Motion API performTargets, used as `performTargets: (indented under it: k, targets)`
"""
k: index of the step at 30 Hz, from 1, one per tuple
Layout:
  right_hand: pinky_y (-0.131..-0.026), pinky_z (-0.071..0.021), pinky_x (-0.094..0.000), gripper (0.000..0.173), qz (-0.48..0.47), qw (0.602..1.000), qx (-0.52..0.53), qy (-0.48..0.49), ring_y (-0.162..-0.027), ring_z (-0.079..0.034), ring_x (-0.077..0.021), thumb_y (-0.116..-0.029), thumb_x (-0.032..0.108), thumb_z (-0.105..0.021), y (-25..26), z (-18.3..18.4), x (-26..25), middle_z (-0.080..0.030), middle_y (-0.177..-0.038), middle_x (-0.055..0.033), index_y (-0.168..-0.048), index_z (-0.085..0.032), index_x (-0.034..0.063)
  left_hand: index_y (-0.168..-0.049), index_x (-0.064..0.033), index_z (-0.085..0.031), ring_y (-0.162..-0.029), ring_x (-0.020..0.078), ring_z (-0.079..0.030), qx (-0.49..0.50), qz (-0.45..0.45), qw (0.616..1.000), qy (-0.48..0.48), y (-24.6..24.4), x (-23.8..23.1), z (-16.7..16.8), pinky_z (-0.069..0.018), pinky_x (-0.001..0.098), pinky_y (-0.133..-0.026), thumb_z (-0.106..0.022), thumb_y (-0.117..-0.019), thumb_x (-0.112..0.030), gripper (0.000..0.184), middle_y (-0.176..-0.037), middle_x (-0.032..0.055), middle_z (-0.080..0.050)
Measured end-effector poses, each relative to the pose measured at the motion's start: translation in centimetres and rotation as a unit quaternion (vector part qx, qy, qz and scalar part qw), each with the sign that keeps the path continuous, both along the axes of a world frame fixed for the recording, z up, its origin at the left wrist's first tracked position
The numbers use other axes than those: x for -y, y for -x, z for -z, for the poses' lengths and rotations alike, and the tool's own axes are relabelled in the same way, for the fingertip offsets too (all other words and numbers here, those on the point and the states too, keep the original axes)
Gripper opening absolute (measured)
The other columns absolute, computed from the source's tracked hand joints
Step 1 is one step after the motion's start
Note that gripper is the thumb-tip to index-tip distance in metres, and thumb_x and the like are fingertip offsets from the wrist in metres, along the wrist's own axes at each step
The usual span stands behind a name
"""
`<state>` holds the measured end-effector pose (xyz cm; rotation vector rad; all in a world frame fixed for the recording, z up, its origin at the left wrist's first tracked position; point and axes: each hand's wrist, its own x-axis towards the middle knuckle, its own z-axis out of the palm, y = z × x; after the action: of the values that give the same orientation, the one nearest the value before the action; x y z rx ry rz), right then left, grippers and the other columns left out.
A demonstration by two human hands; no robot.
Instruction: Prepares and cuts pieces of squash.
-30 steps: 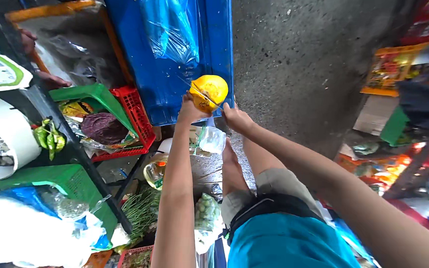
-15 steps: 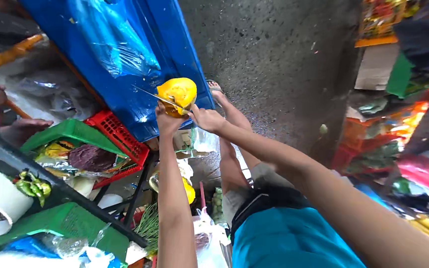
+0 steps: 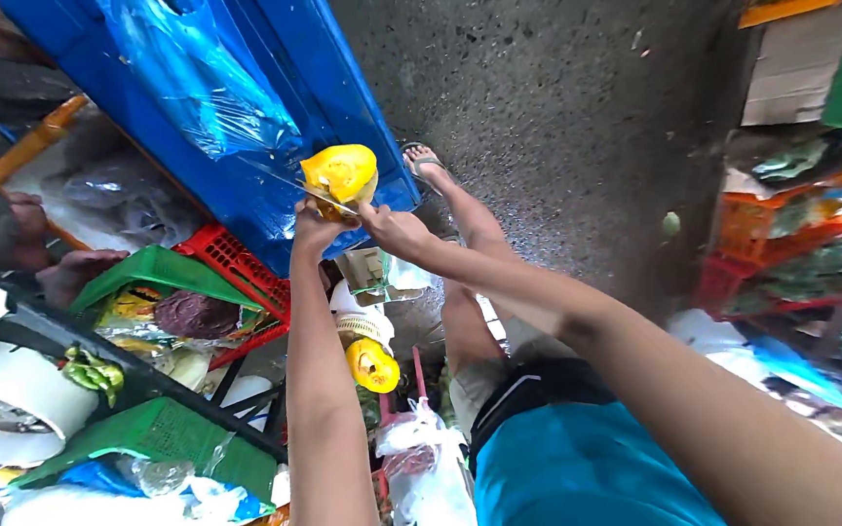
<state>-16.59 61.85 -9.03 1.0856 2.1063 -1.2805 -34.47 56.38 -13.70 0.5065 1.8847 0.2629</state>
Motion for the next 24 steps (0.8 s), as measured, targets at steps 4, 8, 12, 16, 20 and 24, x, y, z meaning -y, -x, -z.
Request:
performTargets:
  k: [4,8,12,16,20,24]
  targets:
    - [-0.076,-0.0596,-0.0572,0.027,0.067,0.994,0.062,0.059,-0.102,-0.071,-0.0424,-0.1063,0.006,-0.045,1.6,-4.9,-0.6,-0.067,-0.117,-0.0231,-0.132,-0.052,0.0039,-0.151,-0.0016,-0.040,-0.134,0.0335,-0.050,-0.014,0.036,0.998,-0.039,-0.1,0.1,0.4,-0.0495,0.0477,-0.107,-0.101,-0.0500,-0.023,0.120,-0.150,0.0248,-0.043]
    - [-0.073,-0.0601,-0.0552,0.026,0.068,0.987,0.118,0.084,-0.099,-0.071,-0.0412,-0.1048,0.003,-0.048,0.5,-10.2,-0.3,-0.066,-0.116,-0.0223,-0.130,-0.050,0.0030,-0.153,-0.0017,-0.040,-0.139,0.0356,-0.045,-0.034,0.047,0.997,-0.058,-0.3,0.5,0.6,-0.0454,0.0488,-0.111,-0.101,-0.0504,-0.022,0.121,-0.152,0.0263,-0.040]
    - [-0.076,-0.0586,-0.0567,0.023,0.010,0.986,0.140,0.089,-0.098,-0.072,-0.0436,-0.1073,0.005,-0.042,-1.7,-10.0,-0.5,-0.067,-0.109,-0.0243,-0.130,-0.047,0.0018,-0.157,0.0000,-0.032,-0.144,0.0384,-0.037,-0.068,0.069,0.995,-0.007,-1.1,0.2,-0.2,-0.0397,0.0499,-0.115,-0.101,-0.0533,-0.025,0.127,-0.158,0.0270,-0.030]
    - [-0.078,-0.0572,-0.0610,0.029,-0.005,0.988,0.120,0.099,-0.099,-0.071,-0.0466,-0.1120,0.019,-0.036,-2.4,-6.5,-1.0,-0.068,-0.104,-0.0256,-0.133,-0.047,0.0026,-0.159,0.0000,-0.028,-0.144,0.0375,-0.036,-0.041,0.035,0.999,-0.007,-0.7,0.3,0.1,-0.0391,0.0497,-0.116,-0.101,-0.0537,-0.024,0.130,-0.159,0.0261,-0.028]
    - [-0.075,-0.0569,-0.0606,0.034,-0.017,0.994,0.060,0.086,-0.094,-0.071,-0.0461,-0.1134,0.028,-0.032,-2.7,-3.6,-1.6,-0.069,-0.097,-0.0240,-0.128,-0.049,0.0028,-0.154,-0.0008,-0.037,-0.143,0.0338,-0.041,0.004,-0.002,1.000,-0.003,0.3,-0.4,0.0,-0.0423,0.0492,-0.114,-0.100,-0.0550,-0.017,0.119,-0.156,0.0224,-0.037]
    - [-0.074,-0.0566,-0.0610,0.034,-0.022,0.996,0.032,0.076,-0.092,-0.071,-0.0467,-0.1132,0.029,-0.033,-2.3,-1.7,-1.5,-0.069,-0.094,-0.0233,-0.128,-0.049,0.0031,-0.152,-0.0023,-0.043,-0.145,0.0308,-0.036,0.033,-0.019,0.999,0.009,1.3,-0.4,0.7,-0.0413,0.0465,-0.114,-0.099,-0.0543,-0.016,0.113,-0.160,0.0205,-0.030]
